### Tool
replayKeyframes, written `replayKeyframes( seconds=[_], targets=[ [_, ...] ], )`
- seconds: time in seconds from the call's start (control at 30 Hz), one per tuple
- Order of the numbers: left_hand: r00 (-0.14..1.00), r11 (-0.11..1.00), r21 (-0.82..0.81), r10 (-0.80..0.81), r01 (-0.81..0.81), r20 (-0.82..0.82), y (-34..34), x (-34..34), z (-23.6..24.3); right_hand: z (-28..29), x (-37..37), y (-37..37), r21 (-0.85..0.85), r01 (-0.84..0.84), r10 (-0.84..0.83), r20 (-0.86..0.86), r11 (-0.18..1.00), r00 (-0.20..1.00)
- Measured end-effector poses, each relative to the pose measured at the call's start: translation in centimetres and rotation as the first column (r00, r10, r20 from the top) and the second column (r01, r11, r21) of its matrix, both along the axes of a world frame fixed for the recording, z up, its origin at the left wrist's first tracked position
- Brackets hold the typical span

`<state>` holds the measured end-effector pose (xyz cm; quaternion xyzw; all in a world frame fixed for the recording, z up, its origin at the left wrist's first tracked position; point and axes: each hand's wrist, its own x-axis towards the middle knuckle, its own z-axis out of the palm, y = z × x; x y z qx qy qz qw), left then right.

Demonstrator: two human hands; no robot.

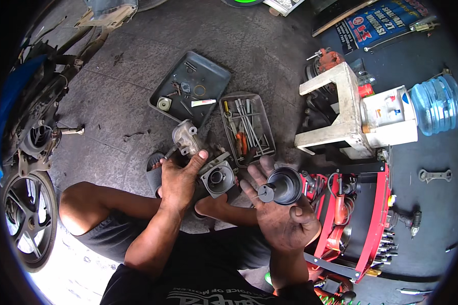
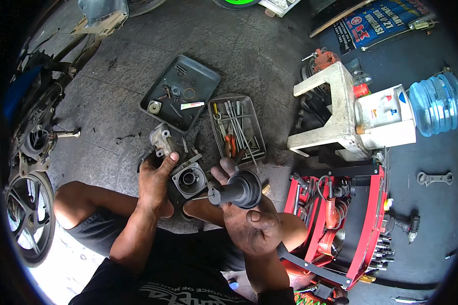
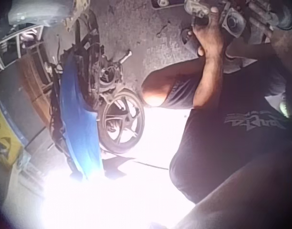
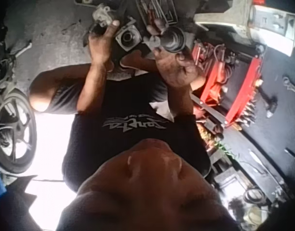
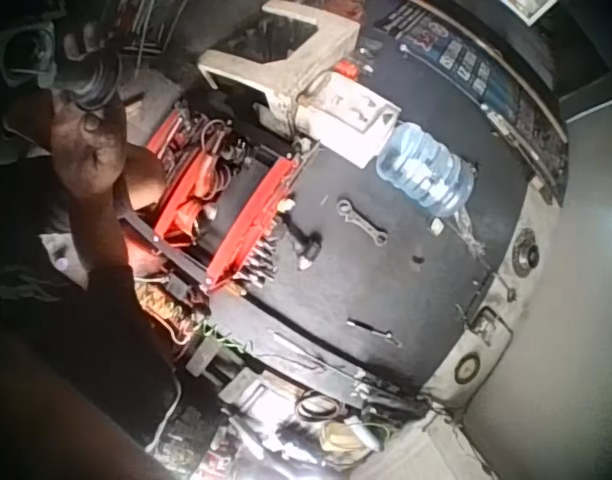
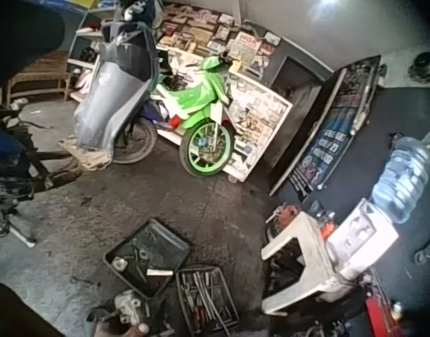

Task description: Inspecting, cleaning, and reassembling a motorcycle carburetor using tools.

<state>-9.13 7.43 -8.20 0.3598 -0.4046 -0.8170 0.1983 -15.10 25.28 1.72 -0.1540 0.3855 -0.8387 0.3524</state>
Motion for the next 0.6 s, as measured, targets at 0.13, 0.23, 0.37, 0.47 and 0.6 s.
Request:
replayKeyframes(
  seconds=[0.13, 0.23, 0.37, 0.47, 0.6],
  targets=[
    [0.996, 0.994, -0.067, -0.081, 0.083, 0.033, -0.1, -0.5, 0.3, 0.1, -0.1, 0.2, 0.018, -0.005, 0.006, -0.026, 1.000, 1.000],
    [0.955, 0.936, -0.218, -0.240, 0.276, 0.177, -0.5, -1.1, -2.1, 0.1, 0.0, 0.2, 0.011, -0.024, 0.023, 0.028, 1.000, 0.999],
    [0.762, 0.787, -0.195, -0.453, 0.586, 0.463, 0.0, -2.5, -11.2, 0.2, 0.4, -0.2, -0.076, -0.054, 0.065, 0.145, 0.996, 0.987],
    [0.634, 0.700, -0.224, -0.403, 0.678, 0.660, 1.8, -2.7, -19.0, 0.0, 0.7, -0.5, -0.105, -0.048, 0.068, 0.195, 0.993, 0.978],
    [0.570, 0.710, -0.098, -0.466, 0.697, 0.677, 3.0, -2.1, -23.1, 0.1, 0.8, -0.2, -0.097, -0.029, 0.048, 0.196, 0.995, 0.980]
  ],
)
